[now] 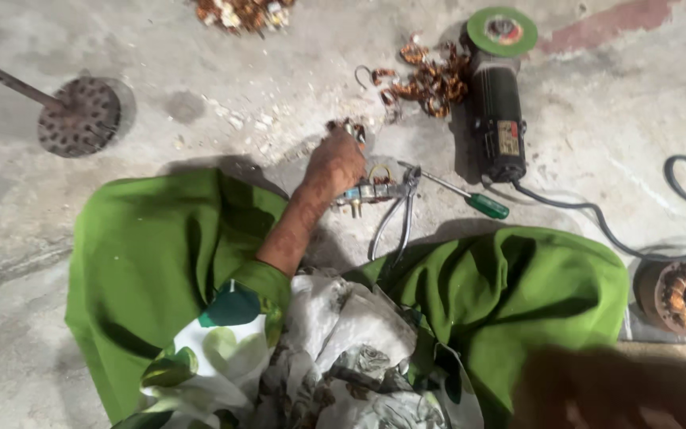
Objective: The person sits on the floor and uses pliers and a screwdriver to remove copper wire from a circular metal component. They repeatedly pull and cut the wire, placing the removed pieces on the floor.
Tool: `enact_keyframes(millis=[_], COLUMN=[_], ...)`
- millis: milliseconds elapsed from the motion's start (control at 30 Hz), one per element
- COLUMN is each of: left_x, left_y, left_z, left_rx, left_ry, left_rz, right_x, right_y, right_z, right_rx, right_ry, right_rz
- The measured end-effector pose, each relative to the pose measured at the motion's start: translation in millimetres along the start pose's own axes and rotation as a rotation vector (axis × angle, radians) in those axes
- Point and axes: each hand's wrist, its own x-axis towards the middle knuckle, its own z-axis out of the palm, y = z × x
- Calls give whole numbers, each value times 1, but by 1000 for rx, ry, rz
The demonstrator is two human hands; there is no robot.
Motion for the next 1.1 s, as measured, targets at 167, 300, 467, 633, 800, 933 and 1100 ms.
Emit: enact_keyframes(millis=[167,300,467,633,800,933,1100], left_x=[-16,-30,-48,-63,-86,-108,-116], left_y=[10,27,41,42,59,78,85], left_z=[-21,-47,-71,-78,-85,-97,-95], left_rx=[-9,-179,-181,57,-122,-157,-96], left_ry=[61,-52,-56,-41,-137,-47,-12], left_rz=[27,-224,-326,-160,-356,-283,-252], right_x=[-5,-22,-38,-40,-35,-24,-26], right_y=[39,80,107,115,106,105,88], right_z=[-83,-134,-124,-95,-66,-47,-53], right_rx=[-862,-1752,-1787,-1950,-1900,-1913,-1401], right_ry=[693,431,459,443,569,592,985], right_rz=[673,1282,1499,1377,1271,1261,1098])
